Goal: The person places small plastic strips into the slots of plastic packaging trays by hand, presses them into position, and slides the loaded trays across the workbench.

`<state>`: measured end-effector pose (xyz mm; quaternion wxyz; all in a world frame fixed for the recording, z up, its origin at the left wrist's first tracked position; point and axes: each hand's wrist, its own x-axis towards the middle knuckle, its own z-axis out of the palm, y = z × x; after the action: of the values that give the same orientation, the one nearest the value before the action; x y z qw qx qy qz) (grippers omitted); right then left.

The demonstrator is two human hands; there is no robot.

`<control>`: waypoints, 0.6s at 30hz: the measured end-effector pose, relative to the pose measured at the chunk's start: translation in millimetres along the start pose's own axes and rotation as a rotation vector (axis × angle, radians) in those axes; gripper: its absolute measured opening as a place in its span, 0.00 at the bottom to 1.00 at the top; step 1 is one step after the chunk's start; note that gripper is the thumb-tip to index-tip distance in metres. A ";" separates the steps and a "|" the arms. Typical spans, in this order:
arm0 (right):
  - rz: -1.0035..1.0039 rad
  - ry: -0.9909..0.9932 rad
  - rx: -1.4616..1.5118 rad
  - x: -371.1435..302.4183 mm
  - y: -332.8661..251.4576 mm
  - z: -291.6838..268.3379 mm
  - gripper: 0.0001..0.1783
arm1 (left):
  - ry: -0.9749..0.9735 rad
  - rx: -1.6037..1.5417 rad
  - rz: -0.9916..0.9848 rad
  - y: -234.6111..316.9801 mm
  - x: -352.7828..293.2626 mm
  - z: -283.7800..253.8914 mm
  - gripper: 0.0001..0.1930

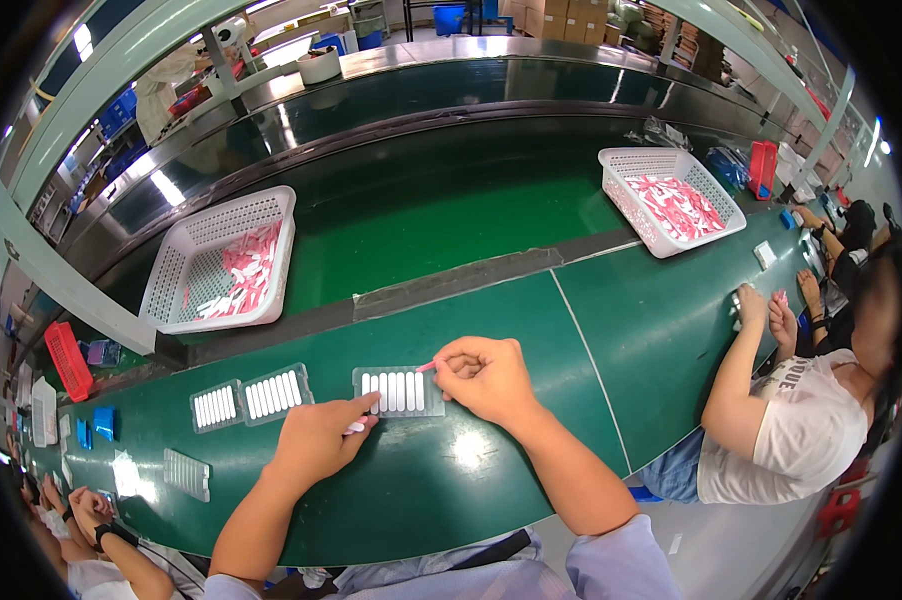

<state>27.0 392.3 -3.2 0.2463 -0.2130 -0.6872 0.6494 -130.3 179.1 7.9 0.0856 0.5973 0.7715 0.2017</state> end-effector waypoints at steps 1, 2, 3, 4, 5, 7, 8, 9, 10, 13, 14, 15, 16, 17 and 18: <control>-0.001 0.001 0.000 0.8 0.3 -0.4 0.02 | 0.001 0.026 -0.029 -2.8 1.0 -0.2 0.16; 0.016 -0.008 0.049 2.1 1.6 -0.8 0.02 | 0.001 0.053 -0.057 -4.5 2.5 -0.4 0.16; 0.033 -0.017 0.097 3.2 3.4 -1.5 0.03 | 0.002 0.052 -0.055 -5.5 5.3 -0.2 0.16; 0.033 -0.015 0.096 3.4 5.3 -2.2 0.03 | 0.007 0.031 -0.057 -6.3 8.3 -0.4 0.16; 0.048 -0.019 0.126 3.4 7.3 -3.0 0.04 | 0.013 0.011 -0.059 -6.7 10.1 -0.4 0.16; 0.063 -0.025 0.159 4.0 9.0 -3.9 0.04 | 0.005 0.007 -0.061 -6.2 10.0 -1.3 0.16; 0.077 -0.064 0.107 4.7 9.1 -4.7 0.04 | -0.002 0.003 -0.063 -6.1 9.8 -1.7 0.16; 0.092 -0.102 0.053 5.8 9.8 -6.2 0.04 | -0.002 0.002 -0.062 -7.1 9.6 -0.3 0.16; 0.092 -0.101 0.052 7.9 10.8 -9.6 0.04 | 0.031 -0.031 -0.065 -9.0 8.6 1.8 0.17; 0.227 -0.277 -0.111 11.9 13.6 -15.0 0.05 | 0.050 -0.062 -0.095 -12.1 9.0 -2.9 0.19; 0.205 -0.266 -0.166 11.6 14.8 -13.3 0.09 | 0.035 -0.059 -0.120 -12.0 9.4 -6.3 0.19; 0.184 -0.254 -0.224 11.4 15.6 -12.2 0.13 | 0.035 -0.061 -0.119 -11.2 10.2 -8.7 0.19; 0.185 -0.253 -0.225 9.9 15.0 -8.2 0.13 | 0.021 -0.090 -0.134 -9.9 10.6 -11.2 0.20; 0.079 -0.190 -0.356 7.4 13.3 -1.9 0.16 | 0.007 -0.118 -0.148 -8.7 10.7 -13.1 0.21; -0.027 -0.127 -0.484 5.0 12.9 3.4 0.20 | 0.005 -0.118 -0.149 -7.6 10.0 -14.5 0.21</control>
<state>20.5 393.5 -15.8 0.1532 -0.2154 -0.8395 0.4747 -145.2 184.1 19.0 0.1333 0.5317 0.8007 0.2415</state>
